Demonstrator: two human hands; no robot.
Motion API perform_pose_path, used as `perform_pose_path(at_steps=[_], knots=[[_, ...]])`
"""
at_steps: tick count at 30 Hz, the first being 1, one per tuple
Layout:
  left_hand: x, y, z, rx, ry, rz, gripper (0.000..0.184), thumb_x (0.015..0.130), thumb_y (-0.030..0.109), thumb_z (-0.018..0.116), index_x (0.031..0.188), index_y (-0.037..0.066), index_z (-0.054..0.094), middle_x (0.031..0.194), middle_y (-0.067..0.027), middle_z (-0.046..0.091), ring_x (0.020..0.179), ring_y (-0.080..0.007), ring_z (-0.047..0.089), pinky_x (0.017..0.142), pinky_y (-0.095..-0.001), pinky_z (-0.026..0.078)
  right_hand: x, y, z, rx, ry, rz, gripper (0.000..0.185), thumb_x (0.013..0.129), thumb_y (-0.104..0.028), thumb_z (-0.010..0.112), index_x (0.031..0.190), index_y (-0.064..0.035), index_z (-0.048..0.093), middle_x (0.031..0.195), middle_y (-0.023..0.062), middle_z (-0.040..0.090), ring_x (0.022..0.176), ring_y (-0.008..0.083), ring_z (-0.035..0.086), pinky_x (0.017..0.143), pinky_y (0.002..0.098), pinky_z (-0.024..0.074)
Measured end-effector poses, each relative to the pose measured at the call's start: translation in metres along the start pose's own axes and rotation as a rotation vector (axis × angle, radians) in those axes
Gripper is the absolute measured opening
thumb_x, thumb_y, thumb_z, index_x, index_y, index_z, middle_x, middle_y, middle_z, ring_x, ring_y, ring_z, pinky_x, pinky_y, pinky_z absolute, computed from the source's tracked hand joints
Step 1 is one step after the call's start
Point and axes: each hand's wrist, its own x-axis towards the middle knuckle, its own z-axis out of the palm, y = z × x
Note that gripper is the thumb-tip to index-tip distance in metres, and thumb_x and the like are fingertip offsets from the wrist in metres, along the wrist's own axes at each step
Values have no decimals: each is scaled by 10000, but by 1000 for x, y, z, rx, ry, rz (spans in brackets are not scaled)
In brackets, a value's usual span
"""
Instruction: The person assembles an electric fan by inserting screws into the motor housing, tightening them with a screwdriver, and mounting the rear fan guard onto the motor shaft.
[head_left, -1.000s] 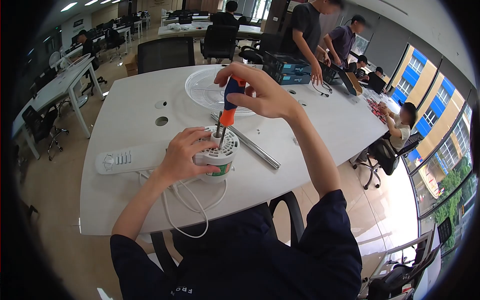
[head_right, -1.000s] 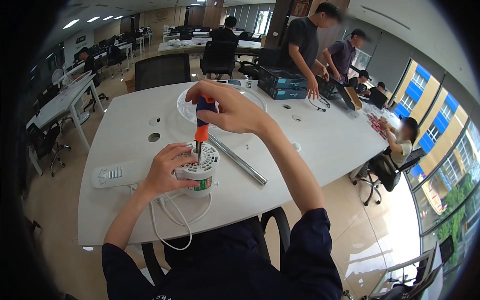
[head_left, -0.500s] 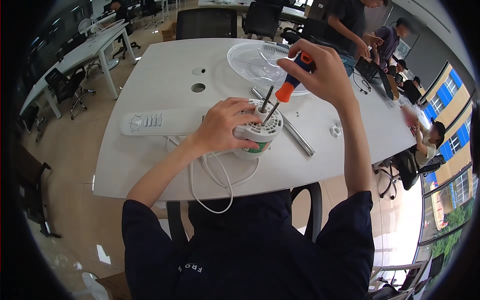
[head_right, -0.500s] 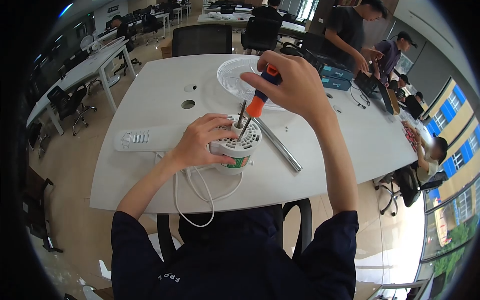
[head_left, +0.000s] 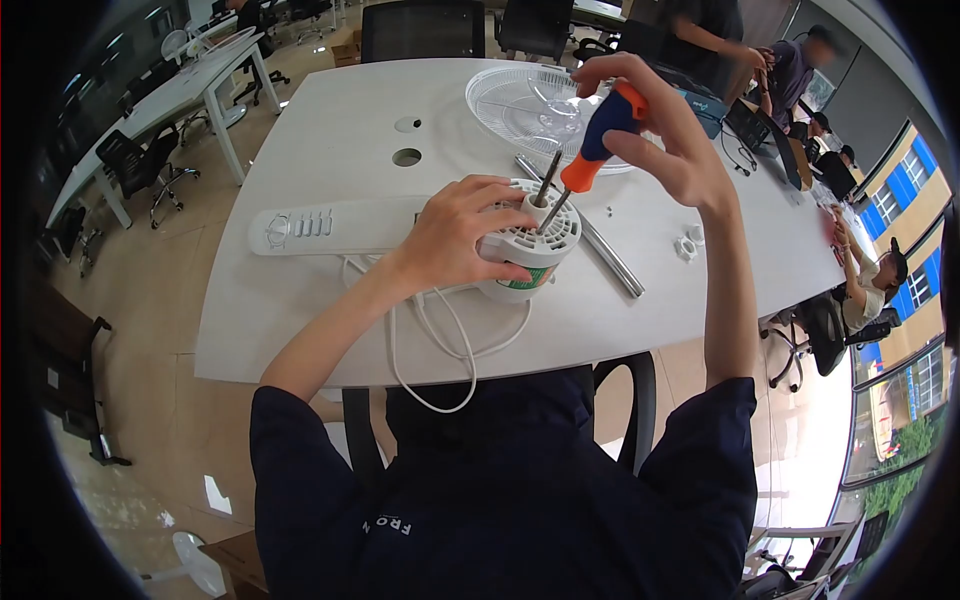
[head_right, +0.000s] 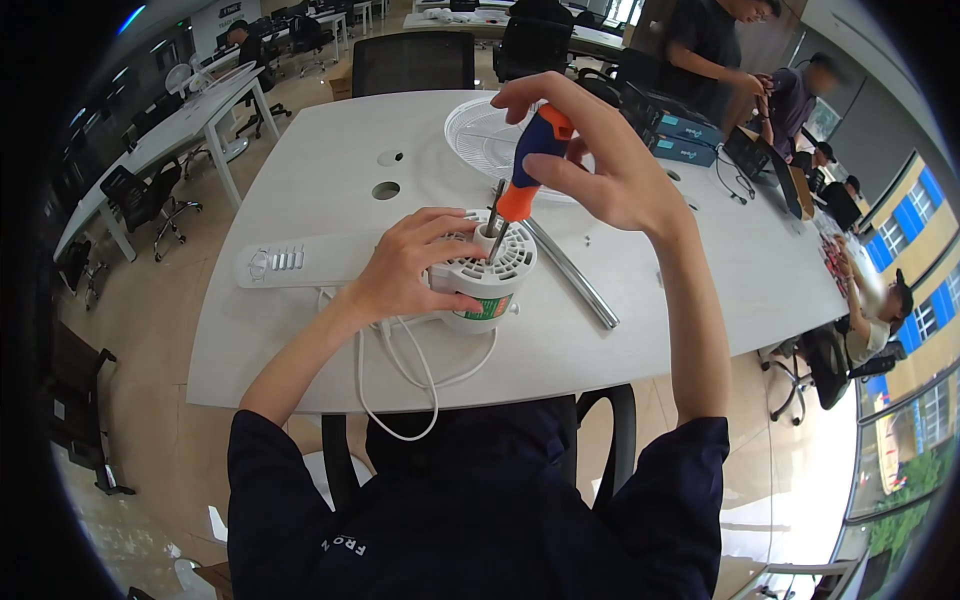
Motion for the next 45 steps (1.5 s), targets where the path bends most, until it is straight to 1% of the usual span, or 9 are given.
perform_pose_path(at_steps=[7, 10, 13, 19, 23, 29, 34, 41, 45], knots=[[0, 1, -1, 12, -10, 10, 559, 623, 412, 974, 1101, 177, 802, 1285, -62, 705, 1300, -295, 608, 1070, -441, 518, 0, -6, 7, -395, 66, 100, 438, 884, -349, 819, 1199, -72, 692, 981, 44, 686, 758, 166, 649, 631, 305, 512], [-1, 1, -1, 5, 1, 2, 562, 619, 413, 976, 1098, 174, 803, 1288, -62, 704, 1300, -296, 608, 1072, -440, 518, 0, -14, 6, -299, -6, 210, 452, 875, -368, 839, 1172, -62, 688, 925, 65, 697, 764, 172, 679, 655, 310, 531], [0, 2, -1, -4, -9, -5, 562, 616, 412, 977, 1094, 173, 804, 1291, -61, 704, 1303, -299, 606, 1072, -441, 517, -4, -8, 5, 186, 40, 46, 435, 875, -382, 847, 1123, -64, 685, 911, 69, 689, 761, 154, 655, 639, 294, 505], [1, 1, -2, 2, -6, 9, 576, 603, 400, 984, 1097, 167, 800, 1293, -62, 702, 1308, -298, 606, 1071, -443, 516, -6, -17, 2, -493, -38, 246, 427, 907, -328, 765, 1239, -85, 652, 1123, 60, 681, 877, 177, 654, 682, 318, 552], [1, 2, -3, -1, -9, -2, 574, 601, 394, 984, 1095, 166, 800, 1289, -63, 703, 1306, -298, 610, 1070, -446, 521, -8, -9, 5, 174, 12, 51, 465, 897, -316, 827, 1272, -97, 660, 1126, 60, 684, 912, 137, 652, 640, 283, 523], [2, 3, -3, -4, -16, -4, 562, 613, 392, 980, 1096, 165, 801, 1289, -61, 704, 1311, -293, 609, 1070, -447, 526, -6, -6, 16, -357, 139, 131, 460, 839, -420, 888, 1034, -46, 707, 864, 54, 687, 632, 145, 615, 596, 249, 487], [2, 4, -4, -7, -19, -9, 564, 612, 393, 980, 1094, 163, 801, 1291, -58, 705, 1312, -290, 610, 1070, -447, 528, -15, 2, 22, 93, 31, 308, 471, 869, -450, 852, 1070, -58, 686, 919, 59, 653, 852, 189, 654, 809, 328, 540], [1, 1, -2, -9, -18, -9, 570, 625, 432, 969, 1105, 176, 797, 1266, -59, 710, 1299, -298, 610, 1067, -451, 521, -21, 9, 24, 613, 56, 179, 445, 951, -346, 753, 1257, -50, 624, 1028, 115, 701, 1045, 257, 725, 927, 414, 594], [2, 3, -4, -6, -20, -7, 566, 609, 383, 981, 1091, 151, 796, 1281, -61, 710, 1307, -297, 613, 1062, -453, 532, -23, 6, 30, 562, 63, 201, 357, 1018, -263, 700, 1251, -28, 566, 1024, 129, 706, 1003, 273, 763, 856, 430, 634]])
